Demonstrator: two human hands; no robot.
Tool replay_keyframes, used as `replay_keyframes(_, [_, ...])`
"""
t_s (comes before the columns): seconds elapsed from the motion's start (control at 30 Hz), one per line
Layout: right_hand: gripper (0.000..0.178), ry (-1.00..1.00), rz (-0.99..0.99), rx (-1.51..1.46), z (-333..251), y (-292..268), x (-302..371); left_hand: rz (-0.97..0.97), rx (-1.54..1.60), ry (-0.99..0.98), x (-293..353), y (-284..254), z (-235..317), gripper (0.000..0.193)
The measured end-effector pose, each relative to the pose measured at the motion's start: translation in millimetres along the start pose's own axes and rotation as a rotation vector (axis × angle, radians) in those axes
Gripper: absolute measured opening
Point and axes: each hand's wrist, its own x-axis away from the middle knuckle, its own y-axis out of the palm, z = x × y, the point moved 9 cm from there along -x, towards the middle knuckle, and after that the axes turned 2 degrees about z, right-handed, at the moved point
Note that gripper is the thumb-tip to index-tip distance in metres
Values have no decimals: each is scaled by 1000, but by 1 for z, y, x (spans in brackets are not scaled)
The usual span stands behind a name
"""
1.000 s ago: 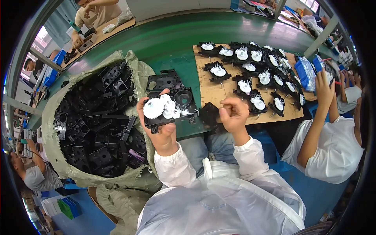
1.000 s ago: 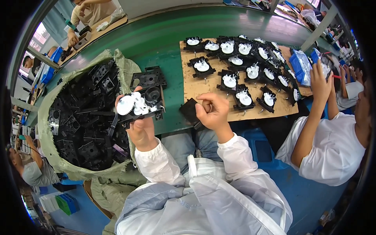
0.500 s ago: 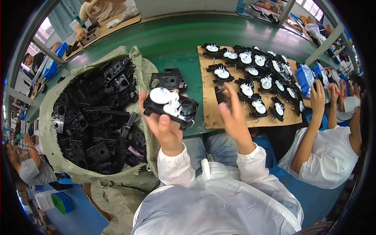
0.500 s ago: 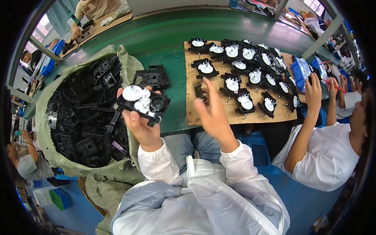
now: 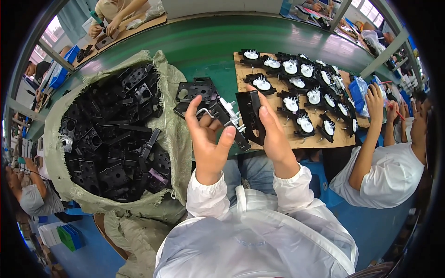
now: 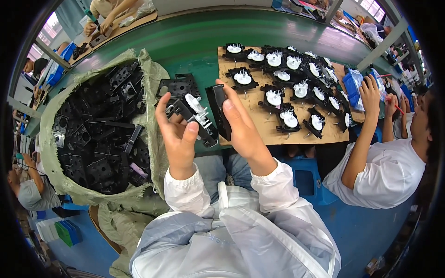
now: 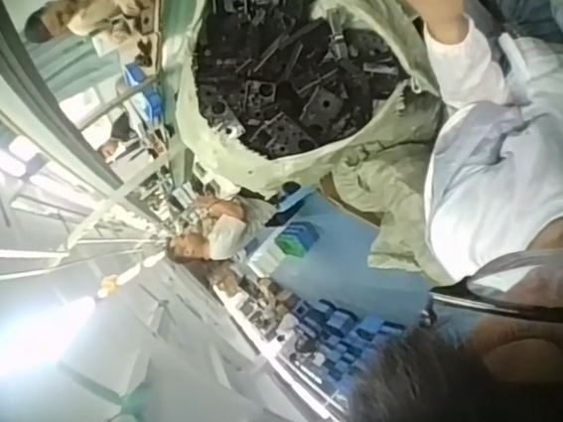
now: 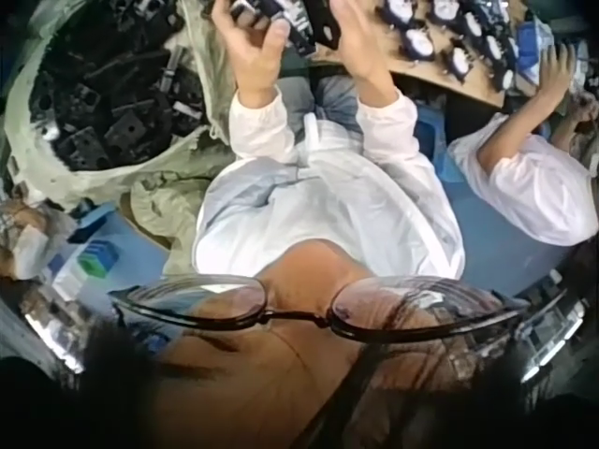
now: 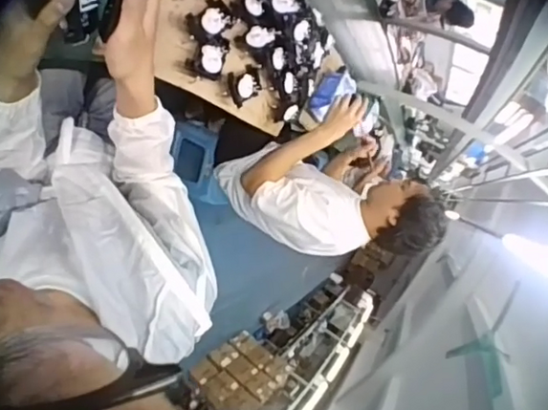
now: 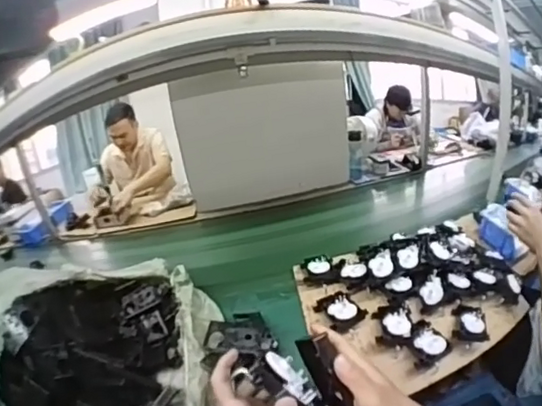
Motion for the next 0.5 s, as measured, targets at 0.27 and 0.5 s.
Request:
replay_keyframes(0.27, [56,-36,-30,2,-2,-1,0,-58,40,-35,3,9,-1,88])
replay_keyframes(0.5, [56,-56,-35,50,-5,-1,3,-83,60,-58,2,12,-2,88])
